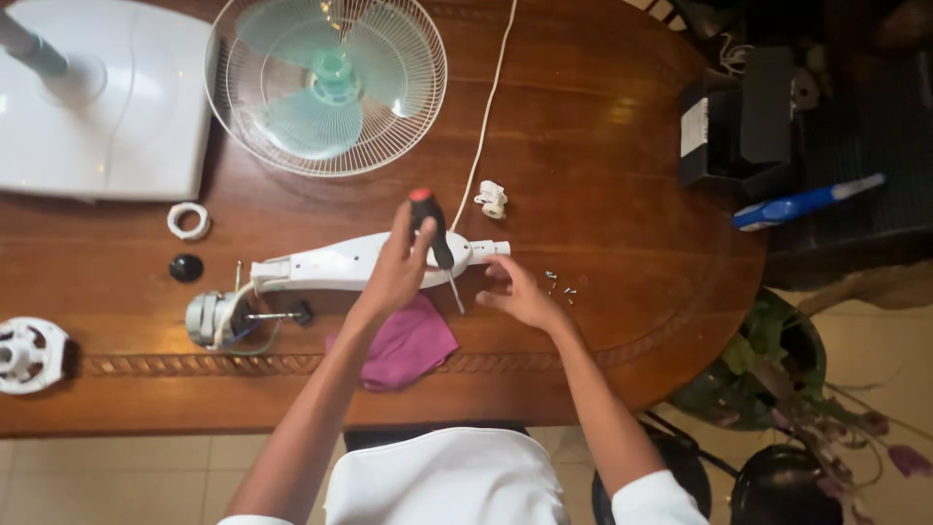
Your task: The person assembles a standing fan on a wooden table. They use a screwdriver to tighten screws on the fan's neck and motor housing, then attach the motor to the neck assembly.
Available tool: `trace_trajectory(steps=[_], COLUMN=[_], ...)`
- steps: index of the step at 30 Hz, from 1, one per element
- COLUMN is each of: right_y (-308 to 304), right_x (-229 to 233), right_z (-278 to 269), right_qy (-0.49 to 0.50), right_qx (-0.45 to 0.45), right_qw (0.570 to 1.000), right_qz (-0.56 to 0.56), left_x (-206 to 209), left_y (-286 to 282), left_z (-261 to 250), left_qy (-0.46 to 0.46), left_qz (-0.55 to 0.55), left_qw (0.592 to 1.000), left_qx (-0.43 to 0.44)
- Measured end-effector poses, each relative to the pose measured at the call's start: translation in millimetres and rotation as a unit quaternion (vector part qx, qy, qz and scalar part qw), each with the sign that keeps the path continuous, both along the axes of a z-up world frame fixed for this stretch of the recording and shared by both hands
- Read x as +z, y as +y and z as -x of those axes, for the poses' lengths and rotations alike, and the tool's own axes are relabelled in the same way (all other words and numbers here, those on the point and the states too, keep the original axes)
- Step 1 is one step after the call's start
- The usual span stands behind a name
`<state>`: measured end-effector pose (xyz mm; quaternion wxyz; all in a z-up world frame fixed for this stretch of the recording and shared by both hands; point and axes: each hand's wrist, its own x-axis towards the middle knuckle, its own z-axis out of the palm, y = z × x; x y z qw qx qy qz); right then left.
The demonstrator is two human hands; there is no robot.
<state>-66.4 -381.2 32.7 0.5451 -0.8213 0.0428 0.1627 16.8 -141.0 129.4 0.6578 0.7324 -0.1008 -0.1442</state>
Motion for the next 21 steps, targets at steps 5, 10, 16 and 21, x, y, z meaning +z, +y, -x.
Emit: trace_trajectory(steps=[5, 10, 16, 21], right_y=[-8.2, -16.3, -17.0, -11.4], right_x=[-5.2, -23.0, -26.9, -9.8], right_z=[-31.2, -73.5, -85.8, -71.5], right_qy=[-0.201, -0.144, -0.081, -0.092], right_qx=[0.05, 0.146, 0.19, 0.137], right_qw=[0.945, 0.93, 0.939, 0.949], right_qz=[0.253, 0.304, 0.276, 0.27], left_x=[-1.4, 1.6, 15.1, 10.2], left_y=[-21.4, -28.8, -33.4, -27.1], left_z=[-15.3, -15.3, -2.1, 7.0], left_qy=[-0.113, -0.216, -0.156, -0.19], left_qz=[0.069, 0.018, 0.002, -0.012], left_qw=[0.991, 0.975, 0.985, 0.982], left_qx=[0.026, 0.051, 0.077, 0.016])
